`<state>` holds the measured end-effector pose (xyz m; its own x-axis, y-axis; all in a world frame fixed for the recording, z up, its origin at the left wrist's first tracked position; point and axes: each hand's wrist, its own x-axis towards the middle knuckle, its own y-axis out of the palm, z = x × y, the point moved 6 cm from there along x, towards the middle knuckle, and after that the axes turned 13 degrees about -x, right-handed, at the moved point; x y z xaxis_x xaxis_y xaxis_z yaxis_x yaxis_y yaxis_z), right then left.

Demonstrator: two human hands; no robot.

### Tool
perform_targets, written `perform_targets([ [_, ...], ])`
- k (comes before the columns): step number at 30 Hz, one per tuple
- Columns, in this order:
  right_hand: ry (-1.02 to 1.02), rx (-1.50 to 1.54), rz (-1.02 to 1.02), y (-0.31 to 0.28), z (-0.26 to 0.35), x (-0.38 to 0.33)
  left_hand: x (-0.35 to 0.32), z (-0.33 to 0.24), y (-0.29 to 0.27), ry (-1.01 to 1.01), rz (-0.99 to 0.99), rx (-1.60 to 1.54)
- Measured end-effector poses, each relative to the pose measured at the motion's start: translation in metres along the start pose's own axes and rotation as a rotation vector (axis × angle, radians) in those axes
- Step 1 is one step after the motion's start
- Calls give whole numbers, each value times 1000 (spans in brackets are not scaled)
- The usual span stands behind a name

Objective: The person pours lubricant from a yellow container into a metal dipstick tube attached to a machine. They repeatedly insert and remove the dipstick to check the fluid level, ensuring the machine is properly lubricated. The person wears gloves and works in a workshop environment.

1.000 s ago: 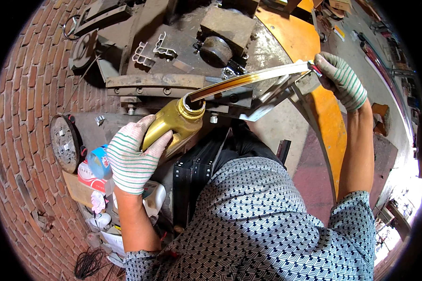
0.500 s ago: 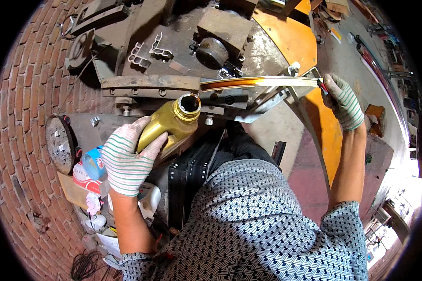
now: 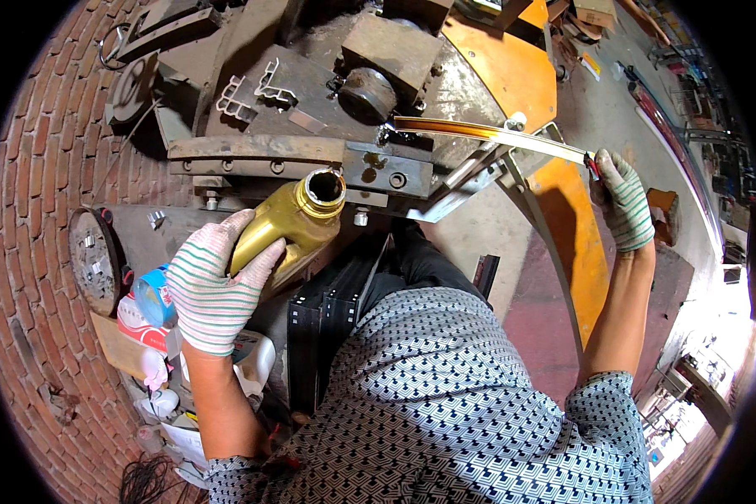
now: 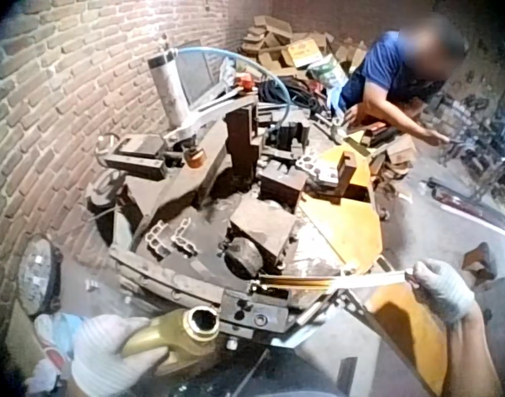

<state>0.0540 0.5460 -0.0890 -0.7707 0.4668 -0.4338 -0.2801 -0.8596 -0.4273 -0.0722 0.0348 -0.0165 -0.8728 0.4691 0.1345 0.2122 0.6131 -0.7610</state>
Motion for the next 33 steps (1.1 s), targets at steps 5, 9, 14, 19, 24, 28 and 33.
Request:
perform_targets([
  [5,-5,-65,-33,-1,8,-4,0,-1,-2,6,-1,7],
  [9,-28,-110,-112,-1,19,-8,1,-1,-2,13,-2,6],
  [14,-72,-217,-169,-2,41,-16,0,-1,-2,12,-10,-7],
  [19,-130,-321,-204,4,72,-32,0,0,-1,-10,-2,6],
  [24,-195,-391,-251,7,89,-44,0,0,-1,14,-16,-12],
  [28,-212,-436,-285,9,100,-52,0,1,-1,13,-18,-23],
  [33,-239,-476,-282,10,109,-60,1,0,-1,5,-8,-6],
])
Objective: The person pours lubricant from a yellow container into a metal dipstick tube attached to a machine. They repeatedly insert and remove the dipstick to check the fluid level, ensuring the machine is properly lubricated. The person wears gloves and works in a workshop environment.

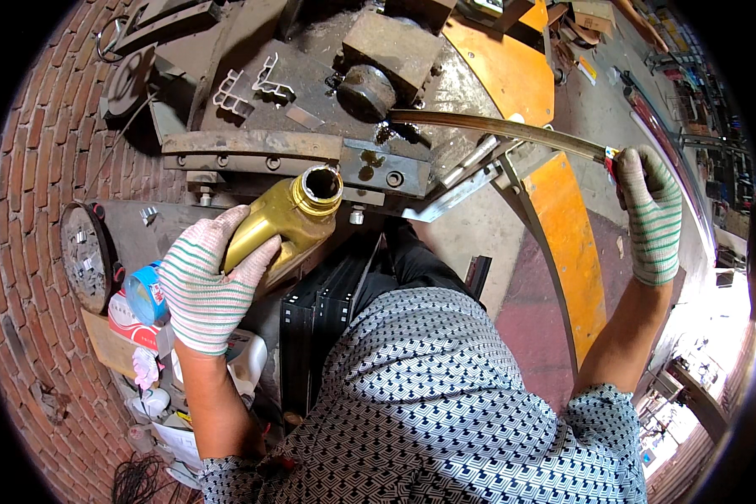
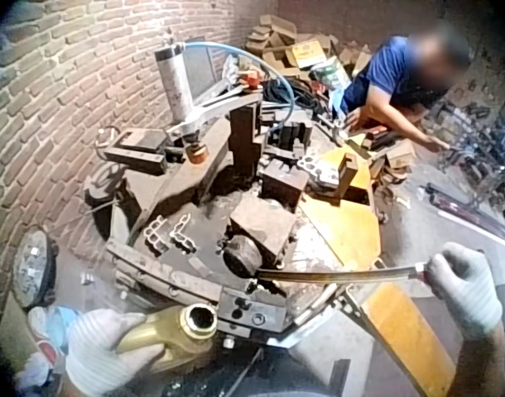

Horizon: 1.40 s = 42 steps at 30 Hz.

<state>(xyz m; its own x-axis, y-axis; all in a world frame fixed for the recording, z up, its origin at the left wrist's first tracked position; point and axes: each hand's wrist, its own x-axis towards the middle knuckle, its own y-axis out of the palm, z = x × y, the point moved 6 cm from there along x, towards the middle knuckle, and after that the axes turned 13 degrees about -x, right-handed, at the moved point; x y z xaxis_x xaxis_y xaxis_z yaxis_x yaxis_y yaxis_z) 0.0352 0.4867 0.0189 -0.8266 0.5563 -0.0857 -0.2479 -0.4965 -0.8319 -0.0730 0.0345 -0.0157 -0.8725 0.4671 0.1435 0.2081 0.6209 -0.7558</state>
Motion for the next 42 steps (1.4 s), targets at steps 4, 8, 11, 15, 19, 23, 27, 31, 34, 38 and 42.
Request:
perform_targets([
  [4,-19,-3,-41,-3,10,-6,0,1,1,-7,4,8],
  [8,-44,16,-57,-4,16,-12,-1,2,1,13,-8,9],
  [11,-79,26,-77,-4,23,-17,-1,2,0,14,-5,5],
  [15,-175,63,-61,-5,28,-20,0,1,0,12,-4,-6],
  [19,-204,10,-55,-7,34,-23,1,0,0,10,1,-7],
  [23,-241,-1,-56,-6,38,-25,1,-1,1,7,12,-13],
  [27,-213,34,-55,-6,40,-27,2,-2,1,22,8,3],
  [31,-213,50,-85,-5,41,-30,2,-4,0,22,5,14],
  [34,-211,36,-79,-4,44,-32,2,-4,0,15,5,14],
  [38,-237,11,-73,-4,48,-35,1,-3,0,28,-2,16],
  [42,-247,0,-93,-4,50,-36,1,-3,0,30,6,19],
])
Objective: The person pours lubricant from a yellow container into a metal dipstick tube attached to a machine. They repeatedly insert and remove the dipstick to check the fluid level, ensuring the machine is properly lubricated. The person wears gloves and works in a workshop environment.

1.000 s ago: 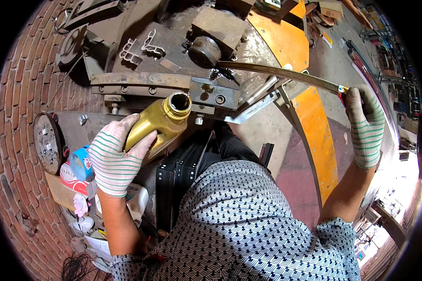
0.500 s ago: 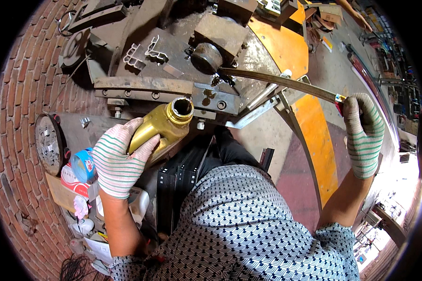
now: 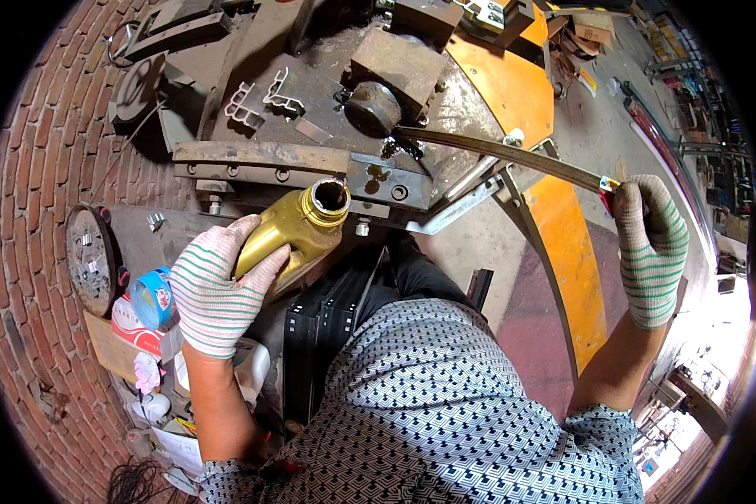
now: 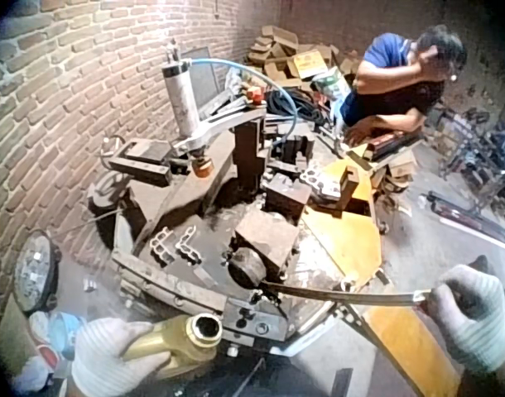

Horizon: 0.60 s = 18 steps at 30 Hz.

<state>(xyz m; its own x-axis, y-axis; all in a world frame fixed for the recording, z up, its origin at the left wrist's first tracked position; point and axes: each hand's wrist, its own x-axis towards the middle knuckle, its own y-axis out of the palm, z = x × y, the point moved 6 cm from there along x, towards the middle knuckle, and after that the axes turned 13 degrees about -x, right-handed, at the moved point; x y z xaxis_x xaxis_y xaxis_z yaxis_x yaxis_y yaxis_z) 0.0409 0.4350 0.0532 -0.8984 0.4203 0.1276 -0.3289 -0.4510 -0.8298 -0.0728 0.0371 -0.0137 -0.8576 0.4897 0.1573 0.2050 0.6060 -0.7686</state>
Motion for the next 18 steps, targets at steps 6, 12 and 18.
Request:
perform_targets([
  [6,-11,4,1,-1,-3,0,0,-1,-1,14,0,8],
  [12,4,-26,-2,0,-3,-2,0,0,0,17,-8,-4],
  [18,47,-5,-5,-3,-9,-4,0,1,1,11,-5,-4],
])
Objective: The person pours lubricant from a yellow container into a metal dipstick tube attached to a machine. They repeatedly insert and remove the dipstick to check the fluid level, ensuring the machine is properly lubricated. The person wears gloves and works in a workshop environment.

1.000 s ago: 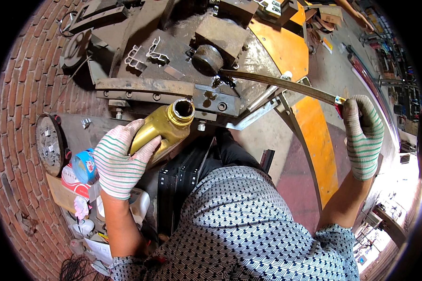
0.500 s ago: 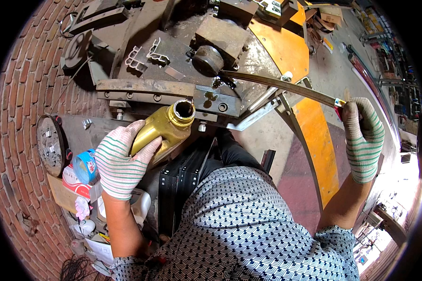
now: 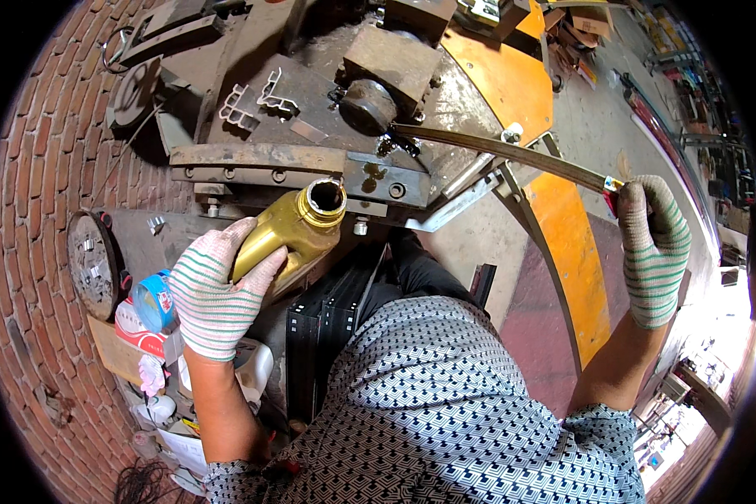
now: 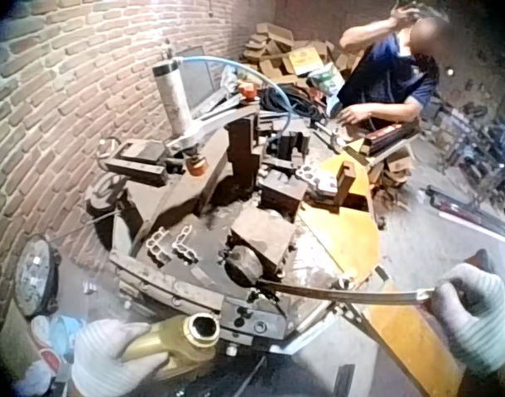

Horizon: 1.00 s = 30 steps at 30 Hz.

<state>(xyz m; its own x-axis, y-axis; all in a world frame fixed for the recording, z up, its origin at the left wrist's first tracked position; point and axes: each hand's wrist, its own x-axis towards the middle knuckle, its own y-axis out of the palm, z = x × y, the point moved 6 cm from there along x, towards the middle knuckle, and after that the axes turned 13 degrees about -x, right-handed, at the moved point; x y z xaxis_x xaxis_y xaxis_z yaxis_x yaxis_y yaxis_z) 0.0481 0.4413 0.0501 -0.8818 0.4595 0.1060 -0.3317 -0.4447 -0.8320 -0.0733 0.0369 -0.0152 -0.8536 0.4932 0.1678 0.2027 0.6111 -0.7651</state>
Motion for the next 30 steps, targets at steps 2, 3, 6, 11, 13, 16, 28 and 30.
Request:
perform_targets([
  [2,38,14,-8,-1,-5,-1,1,-1,0,1,-5,-9],
  [3,57,21,-13,-1,-8,-1,0,-1,0,4,-9,-10],
  [6,123,42,-30,1,-25,-3,0,-1,0,-1,-12,-9],
  [11,202,56,0,7,-47,-6,-1,0,-1,-25,-1,-3],
  [13,223,73,22,11,-57,-8,-1,0,-1,-29,-6,-17],
  [16,299,154,62,21,-76,-11,-2,0,-1,-43,0,-27],
  [28,530,551,129,59,-131,-26,-2,-1,-1,-73,9,-19],
  [30,526,625,152,63,-142,-26,-2,-2,-1,-77,4,-28],
])
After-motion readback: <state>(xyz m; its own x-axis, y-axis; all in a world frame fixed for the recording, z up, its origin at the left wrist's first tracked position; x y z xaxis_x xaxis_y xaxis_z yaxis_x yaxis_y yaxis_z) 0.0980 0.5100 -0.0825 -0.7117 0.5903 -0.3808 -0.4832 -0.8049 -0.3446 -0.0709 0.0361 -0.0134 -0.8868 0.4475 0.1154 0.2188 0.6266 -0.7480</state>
